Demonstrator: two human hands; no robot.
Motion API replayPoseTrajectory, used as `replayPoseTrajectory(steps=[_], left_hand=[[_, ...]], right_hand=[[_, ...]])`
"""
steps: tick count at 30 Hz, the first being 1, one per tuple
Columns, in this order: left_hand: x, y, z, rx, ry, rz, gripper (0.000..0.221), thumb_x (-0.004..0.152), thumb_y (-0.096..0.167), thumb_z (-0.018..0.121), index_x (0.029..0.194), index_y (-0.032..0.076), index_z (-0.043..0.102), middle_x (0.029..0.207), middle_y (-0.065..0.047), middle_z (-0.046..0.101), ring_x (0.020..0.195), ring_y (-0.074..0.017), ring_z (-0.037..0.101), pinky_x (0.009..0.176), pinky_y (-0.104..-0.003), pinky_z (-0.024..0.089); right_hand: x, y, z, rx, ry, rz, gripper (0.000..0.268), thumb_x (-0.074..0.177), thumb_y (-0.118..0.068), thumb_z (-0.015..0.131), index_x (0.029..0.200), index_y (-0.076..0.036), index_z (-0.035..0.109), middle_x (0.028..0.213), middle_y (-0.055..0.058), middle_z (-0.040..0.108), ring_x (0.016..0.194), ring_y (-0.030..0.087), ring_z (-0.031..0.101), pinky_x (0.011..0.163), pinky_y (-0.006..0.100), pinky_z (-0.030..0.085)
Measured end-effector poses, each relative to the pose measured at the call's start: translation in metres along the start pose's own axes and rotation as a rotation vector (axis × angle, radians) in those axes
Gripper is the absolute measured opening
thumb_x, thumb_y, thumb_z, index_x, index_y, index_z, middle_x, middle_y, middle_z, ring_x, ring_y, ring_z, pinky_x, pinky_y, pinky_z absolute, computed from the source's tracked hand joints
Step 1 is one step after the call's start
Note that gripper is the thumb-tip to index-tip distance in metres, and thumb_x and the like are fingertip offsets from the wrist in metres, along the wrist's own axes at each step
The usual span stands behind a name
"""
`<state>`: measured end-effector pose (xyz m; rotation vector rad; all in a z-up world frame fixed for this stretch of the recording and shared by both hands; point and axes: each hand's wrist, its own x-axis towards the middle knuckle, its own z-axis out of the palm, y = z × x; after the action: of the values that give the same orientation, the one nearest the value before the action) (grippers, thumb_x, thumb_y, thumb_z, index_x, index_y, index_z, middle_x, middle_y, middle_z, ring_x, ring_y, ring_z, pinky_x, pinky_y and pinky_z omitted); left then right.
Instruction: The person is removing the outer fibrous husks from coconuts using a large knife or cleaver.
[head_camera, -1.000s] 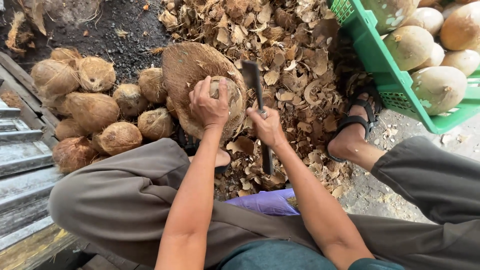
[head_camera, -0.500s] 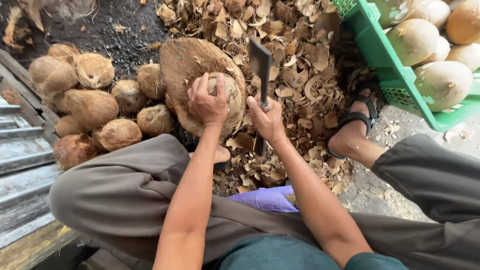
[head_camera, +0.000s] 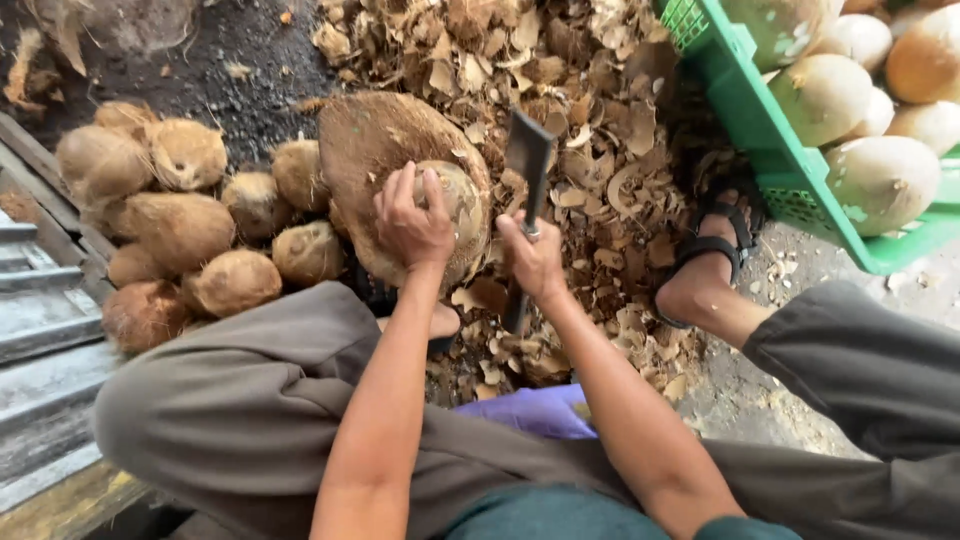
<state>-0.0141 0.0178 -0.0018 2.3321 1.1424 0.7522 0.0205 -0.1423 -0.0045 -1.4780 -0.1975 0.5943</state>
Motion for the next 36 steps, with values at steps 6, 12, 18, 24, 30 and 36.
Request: replayPoseTrajectory(steps=[6,12,18,24,30,36], left_hand=[[-0.005,-0.018,0.009,0.07,0.085,0.087,0.033,0.095,0.043,0.063,0.115,0.02,0.074,0.11,-0.003,0.072,0.096,-0.0266,0.068,0.078,-0.039,0.055],[-0.002,-0.008,0.002,0.008,0.01,0.042,0.04,0.1,0.046,0.052,0.119,0.017,0.073,0.113,-0.006,0.071,0.098,-0.0272,0.067,0.079,-0.041,0.054],[0.001,-0.014,0.006,0.103,0.017,0.051,0.038,0.098,0.049,0.057,0.119,0.021,0.071,0.116,0.001,0.069,0.103,-0.0239,0.066,0.082,-0.039,0.056],[0.017,0.031,-0.056,0.0,-0.37,0.18,0.109,0.066,0.075,0.077,0.148,0.011,0.046,0.146,-0.032,0.041,0.129,-0.0502,0.05,0.104,-0.066,0.042],[0.014,-0.016,-0.028,-0.18,-0.386,-0.041,0.09,0.069,0.064,0.086,0.137,0.011,0.061,0.117,-0.021,0.064,0.111,-0.0363,0.065,0.094,-0.046,0.05],[0.014,-0.014,-0.024,-0.293,-0.308,-0.403,0.088,0.071,0.077,0.078,0.135,0.019,0.064,0.127,-0.016,0.061,0.119,-0.033,0.06,0.105,-0.045,0.043]], right_hand=[[-0.014,0.055,-0.005,-0.031,-0.085,0.151,0.029,0.093,-0.024,0.072,0.074,-0.005,0.064,0.059,0.003,0.048,0.061,0.017,0.044,0.059,0.031,0.035],[0.013,0.016,-0.01,0.071,0.013,0.005,0.046,0.1,-0.028,0.064,0.058,-0.013,0.055,0.041,0.004,0.054,0.035,0.014,0.054,0.042,0.023,0.043],[-0.004,0.061,0.009,0.121,-0.165,0.313,0.038,0.092,-0.025,0.068,0.062,-0.005,0.055,0.042,0.011,0.049,0.033,0.018,0.052,0.036,0.029,0.04],[0.009,0.05,-0.011,0.116,-0.193,0.399,0.034,0.092,-0.019,0.068,0.064,-0.003,0.055,0.044,0.013,0.049,0.027,0.022,0.051,0.029,0.033,0.041],[0.007,0.032,-0.014,0.111,-0.104,0.387,0.035,0.092,-0.021,0.072,0.068,-0.001,0.056,0.047,0.014,0.05,0.031,0.021,0.053,0.03,0.032,0.041],[0.026,0.02,-0.031,0.122,0.028,0.123,0.033,0.095,-0.019,0.068,0.068,-0.003,0.057,0.046,0.012,0.048,0.031,0.018,0.052,0.03,0.029,0.043]])
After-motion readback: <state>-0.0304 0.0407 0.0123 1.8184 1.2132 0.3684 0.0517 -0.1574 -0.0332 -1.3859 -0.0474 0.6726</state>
